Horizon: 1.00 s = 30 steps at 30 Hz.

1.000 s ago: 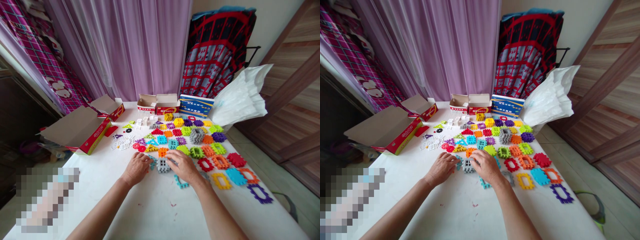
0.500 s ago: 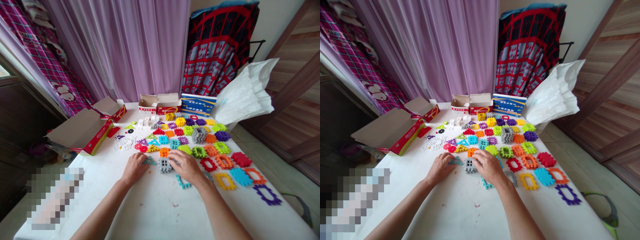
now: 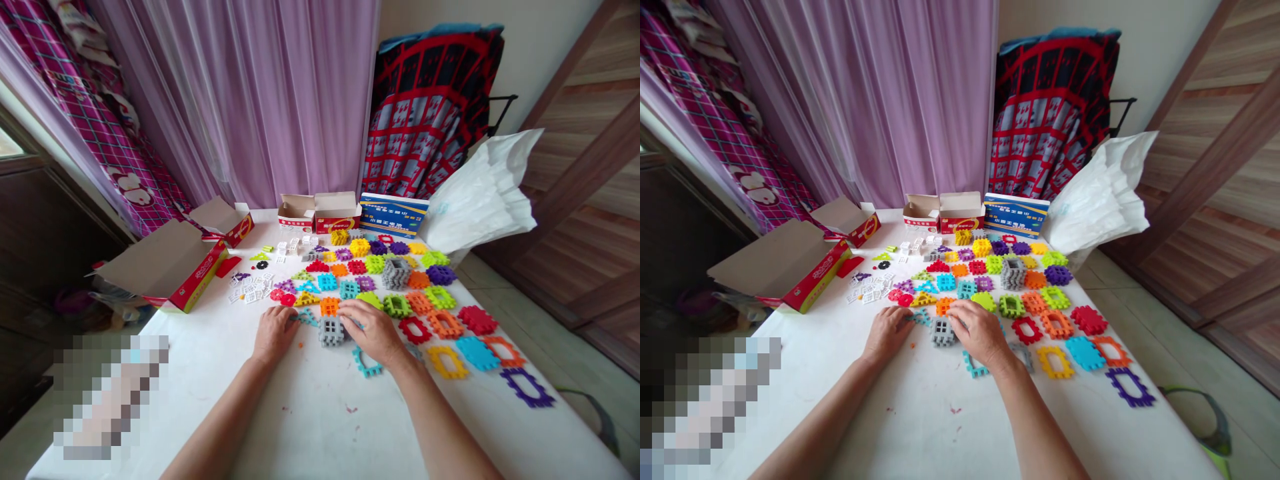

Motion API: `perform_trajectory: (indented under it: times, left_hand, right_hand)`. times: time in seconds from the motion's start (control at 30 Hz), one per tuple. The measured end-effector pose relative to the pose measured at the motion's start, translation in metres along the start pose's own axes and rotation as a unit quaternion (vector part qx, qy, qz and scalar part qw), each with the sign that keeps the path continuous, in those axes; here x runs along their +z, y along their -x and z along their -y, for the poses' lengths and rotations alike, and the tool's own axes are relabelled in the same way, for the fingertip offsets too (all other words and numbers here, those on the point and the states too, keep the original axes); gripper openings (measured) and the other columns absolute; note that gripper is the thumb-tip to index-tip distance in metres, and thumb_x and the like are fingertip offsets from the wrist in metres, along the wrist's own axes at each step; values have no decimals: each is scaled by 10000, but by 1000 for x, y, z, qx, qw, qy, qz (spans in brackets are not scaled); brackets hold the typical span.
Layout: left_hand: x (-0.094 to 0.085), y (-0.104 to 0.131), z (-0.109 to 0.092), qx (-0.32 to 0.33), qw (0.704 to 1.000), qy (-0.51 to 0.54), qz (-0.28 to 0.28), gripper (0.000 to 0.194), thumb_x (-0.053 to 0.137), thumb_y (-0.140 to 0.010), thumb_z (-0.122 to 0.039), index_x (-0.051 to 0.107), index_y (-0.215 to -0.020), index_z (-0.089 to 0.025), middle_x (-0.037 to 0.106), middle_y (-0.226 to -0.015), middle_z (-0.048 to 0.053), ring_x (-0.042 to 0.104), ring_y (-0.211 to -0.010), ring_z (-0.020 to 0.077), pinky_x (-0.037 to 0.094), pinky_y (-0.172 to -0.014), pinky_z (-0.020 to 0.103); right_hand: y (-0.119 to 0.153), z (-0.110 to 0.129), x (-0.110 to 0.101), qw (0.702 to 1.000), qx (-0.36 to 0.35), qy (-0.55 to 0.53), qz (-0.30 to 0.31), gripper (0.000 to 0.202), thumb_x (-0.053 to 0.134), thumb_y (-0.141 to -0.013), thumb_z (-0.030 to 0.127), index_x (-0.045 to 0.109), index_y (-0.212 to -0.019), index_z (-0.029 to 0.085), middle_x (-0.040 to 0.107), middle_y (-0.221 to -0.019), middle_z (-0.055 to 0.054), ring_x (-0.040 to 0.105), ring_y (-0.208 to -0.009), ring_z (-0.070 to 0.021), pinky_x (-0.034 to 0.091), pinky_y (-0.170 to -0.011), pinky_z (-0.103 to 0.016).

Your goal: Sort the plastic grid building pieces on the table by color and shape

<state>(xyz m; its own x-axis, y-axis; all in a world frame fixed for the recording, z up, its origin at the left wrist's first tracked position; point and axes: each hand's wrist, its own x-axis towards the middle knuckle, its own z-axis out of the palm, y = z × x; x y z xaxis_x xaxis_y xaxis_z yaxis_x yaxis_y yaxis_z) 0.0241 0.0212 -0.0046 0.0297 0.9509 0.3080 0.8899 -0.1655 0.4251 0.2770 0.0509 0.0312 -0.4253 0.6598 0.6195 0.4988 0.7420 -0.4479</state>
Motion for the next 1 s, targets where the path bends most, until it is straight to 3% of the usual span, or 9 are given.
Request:
perform_trajectory:
  times: [0.1, 0.27, 0.43, 0.53, 0.73, 1.0]
  left_hand:
    - [-3, 12, 1, -1, 1000, 20, -11, 194, 535, -865, -257, 677, -994, -223, 687, -1025, 80, 627, -957, 218, 488, -856, 363]
    - [-10, 33, -6, 52, 993, 91, 55, 192, 587, -846, -332, 730, -937, -241, 698, -987, 86, 620, -937, 236, 460, -876, 393]
    - [-13, 34, -12, -4, 975, 217, 48, 66, 669, -730, -272, 704, -700, -225, 684, -802, 70, 600, -835, 237, 430, -883, 423]
    - [-11, 34, -7, -33, 962, 270, 26, 116, 664, -727, -334, 690, -715, -222, 687, -778, 58, 606, -821, 235, 445, -862, 413]
    - [-18, 48, 10, -151, 891, 428, -1, 463, 591, -761, -591, 695, -949, -181, 746, -928, 100, 677, -851, 215, 510, -788, 350]
    - [-44, 69, 22, -258, 797, 545, -6, 599, 757, -608, -597, 693, -1021, -167, 739, -1055, 134, 677, -795, 166, 486, -664, 260]
  right_hand:
    - [4, 6, -4, 999, 1, -4, -43, 200, 516, -920, 209, 714, -936, 227, 740, -951, -58, 689, -914, -183, 558, -829, -313]
    - [22, 27, -7, 993, 34, -6, -116, 194, 513, -916, 206, 707, -907, 208, 739, -864, -66, 698, -817, -183, 570, -760, -306]
    - [44, 35, 8, 981, 47, 38, -182, 211, 501, -915, 207, 707, -873, 206, 737, -819, -71, 700, -771, -185, 581, -724, -310]
    - [53, 29, 19, 973, 45, 83, -208, 222, 494, -915, 206, 708, -856, 196, 740, -809, -73, 702, -752, -180, 580, -716, -304]
    - [63, 12, 28, 959, 50, 143, -241, 236, 505, -911, 259, 710, -824, 181, 743, -796, -83, 699, -729, -193, 568, -677, -314]
    - [66, 8, 34, 962, 38, 164, -214, 271, 480, -918, 273, 717, -823, 182, 744, -799, -84, 700, -719, -194, 563, -674, -309]
